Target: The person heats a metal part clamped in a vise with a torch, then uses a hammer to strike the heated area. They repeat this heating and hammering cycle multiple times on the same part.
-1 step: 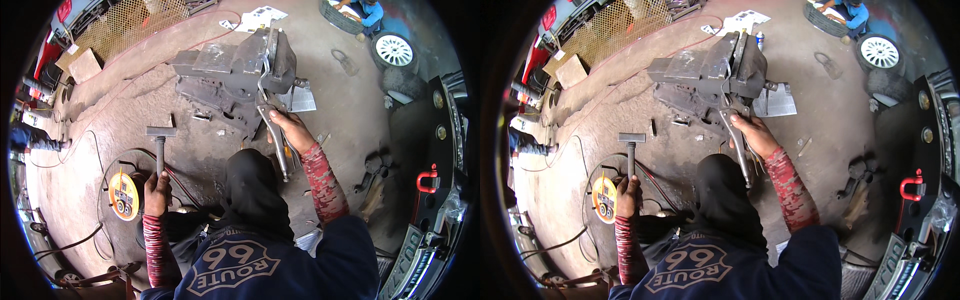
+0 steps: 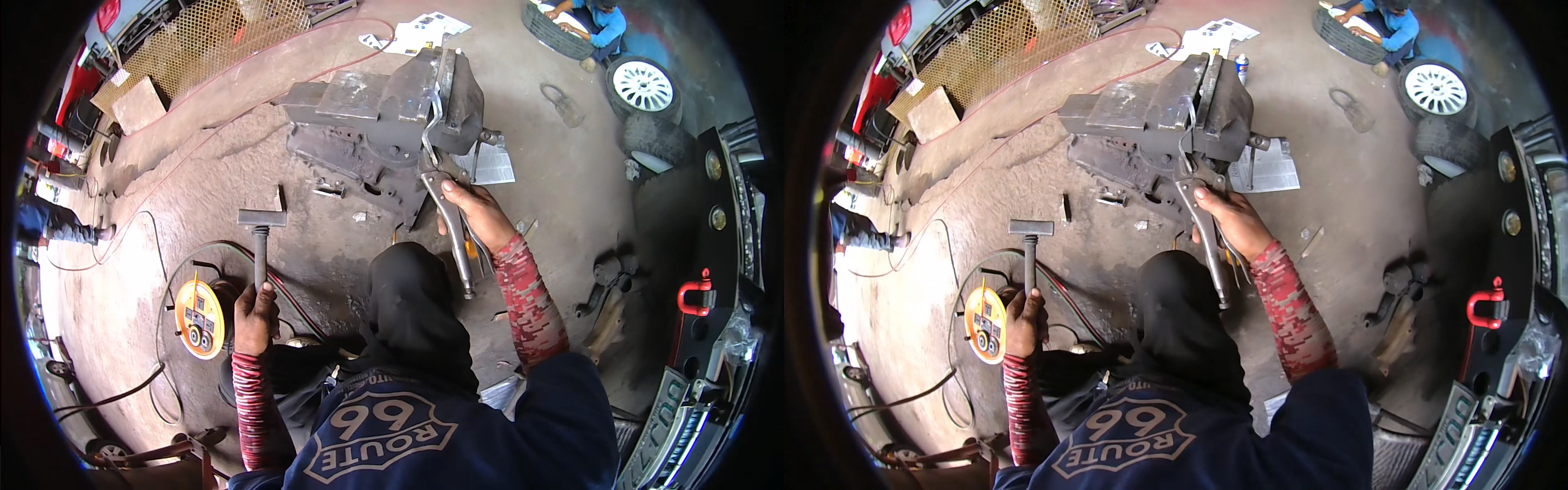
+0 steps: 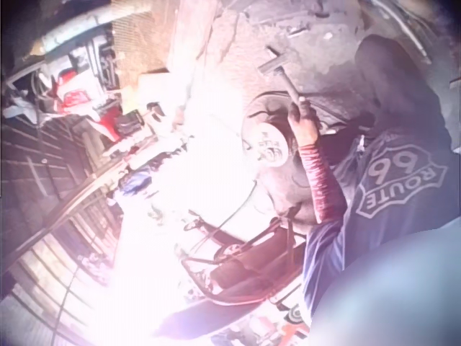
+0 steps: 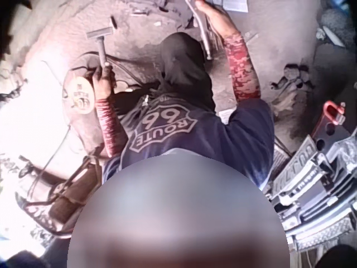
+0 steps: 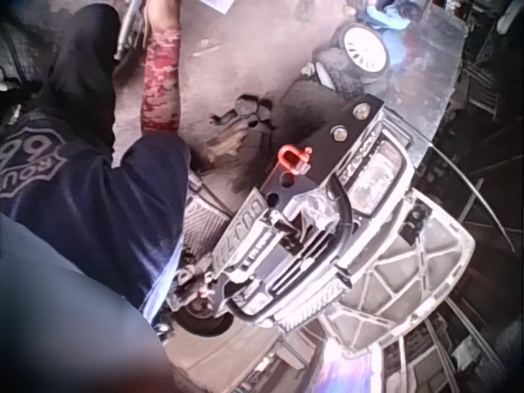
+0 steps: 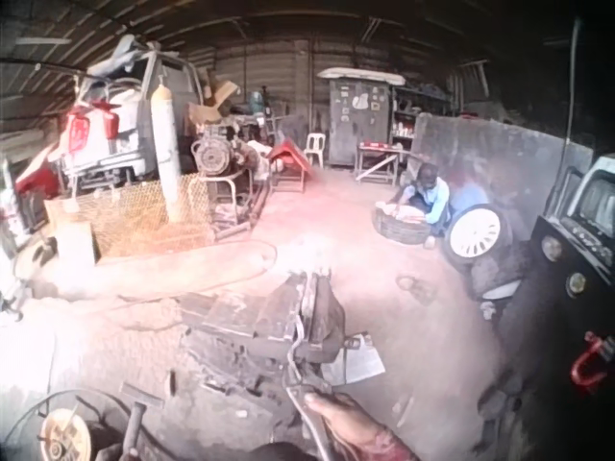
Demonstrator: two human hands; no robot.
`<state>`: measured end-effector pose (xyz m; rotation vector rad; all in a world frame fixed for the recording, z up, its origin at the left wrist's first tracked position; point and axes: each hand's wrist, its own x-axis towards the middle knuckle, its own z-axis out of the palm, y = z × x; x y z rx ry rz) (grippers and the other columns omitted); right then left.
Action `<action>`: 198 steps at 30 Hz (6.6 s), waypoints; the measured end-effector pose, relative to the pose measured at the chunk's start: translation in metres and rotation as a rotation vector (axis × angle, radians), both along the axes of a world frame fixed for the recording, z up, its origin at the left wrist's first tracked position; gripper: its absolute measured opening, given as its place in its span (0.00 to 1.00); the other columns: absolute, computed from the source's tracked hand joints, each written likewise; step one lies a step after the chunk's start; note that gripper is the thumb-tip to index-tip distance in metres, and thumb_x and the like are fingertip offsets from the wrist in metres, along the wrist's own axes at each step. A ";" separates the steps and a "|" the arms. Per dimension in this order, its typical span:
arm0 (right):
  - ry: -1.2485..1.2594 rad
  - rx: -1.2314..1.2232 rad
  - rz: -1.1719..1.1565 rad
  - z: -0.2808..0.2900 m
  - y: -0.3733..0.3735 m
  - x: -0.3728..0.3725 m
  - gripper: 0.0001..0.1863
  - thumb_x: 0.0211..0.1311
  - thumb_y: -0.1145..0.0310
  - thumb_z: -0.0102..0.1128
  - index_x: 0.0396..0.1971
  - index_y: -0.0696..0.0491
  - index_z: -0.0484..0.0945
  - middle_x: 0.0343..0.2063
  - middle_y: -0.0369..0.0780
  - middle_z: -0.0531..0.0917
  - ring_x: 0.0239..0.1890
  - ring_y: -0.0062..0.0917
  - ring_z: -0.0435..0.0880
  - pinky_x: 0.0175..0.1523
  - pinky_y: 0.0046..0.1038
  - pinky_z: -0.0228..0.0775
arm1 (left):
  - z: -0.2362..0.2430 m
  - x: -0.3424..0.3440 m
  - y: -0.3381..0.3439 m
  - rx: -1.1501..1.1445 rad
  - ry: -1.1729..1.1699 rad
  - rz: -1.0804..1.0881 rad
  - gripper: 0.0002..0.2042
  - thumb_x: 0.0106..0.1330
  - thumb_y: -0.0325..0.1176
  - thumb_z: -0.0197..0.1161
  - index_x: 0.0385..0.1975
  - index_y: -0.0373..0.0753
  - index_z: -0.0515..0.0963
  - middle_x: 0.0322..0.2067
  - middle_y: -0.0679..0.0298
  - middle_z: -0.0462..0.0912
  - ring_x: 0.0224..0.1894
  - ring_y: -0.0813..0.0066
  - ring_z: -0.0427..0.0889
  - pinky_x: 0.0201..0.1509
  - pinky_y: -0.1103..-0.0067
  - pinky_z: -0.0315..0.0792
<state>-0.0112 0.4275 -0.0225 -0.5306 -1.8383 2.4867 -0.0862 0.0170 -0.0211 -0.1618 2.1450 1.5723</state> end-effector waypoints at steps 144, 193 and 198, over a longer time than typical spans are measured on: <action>-0.197 1.379 0.110 0.015 0.085 0.000 0.27 0.67 0.42 0.61 0.56 0.46 0.80 0.31 0.43 0.87 0.36 0.41 0.86 0.46 0.40 0.76 | 0.085 -0.069 0.093 -0.088 0.284 -0.345 0.18 0.77 0.48 0.59 0.33 0.37 0.74 0.16 0.73 0.68 0.13 0.86 0.65 0.16 0.83 0.60; -0.227 1.573 0.093 0.010 0.145 0.034 0.25 0.66 0.41 0.62 0.39 0.52 0.84 0.23 0.46 0.83 0.29 0.45 0.84 0.38 0.43 0.73 | 0.081 -0.040 0.105 -0.027 0.273 -0.459 0.17 0.75 0.44 0.62 0.33 0.35 0.74 0.17 0.74 0.68 0.16 0.87 0.65 0.18 0.83 0.61; -0.173 1.441 0.020 0.027 0.136 0.036 0.26 0.65 0.39 0.61 0.37 0.51 0.85 0.23 0.48 0.83 0.30 0.47 0.84 0.38 0.45 0.73 | 0.080 -0.040 0.103 -0.056 0.309 -0.476 0.17 0.76 0.45 0.61 0.34 0.35 0.74 0.18 0.74 0.68 0.16 0.87 0.65 0.19 0.82 0.62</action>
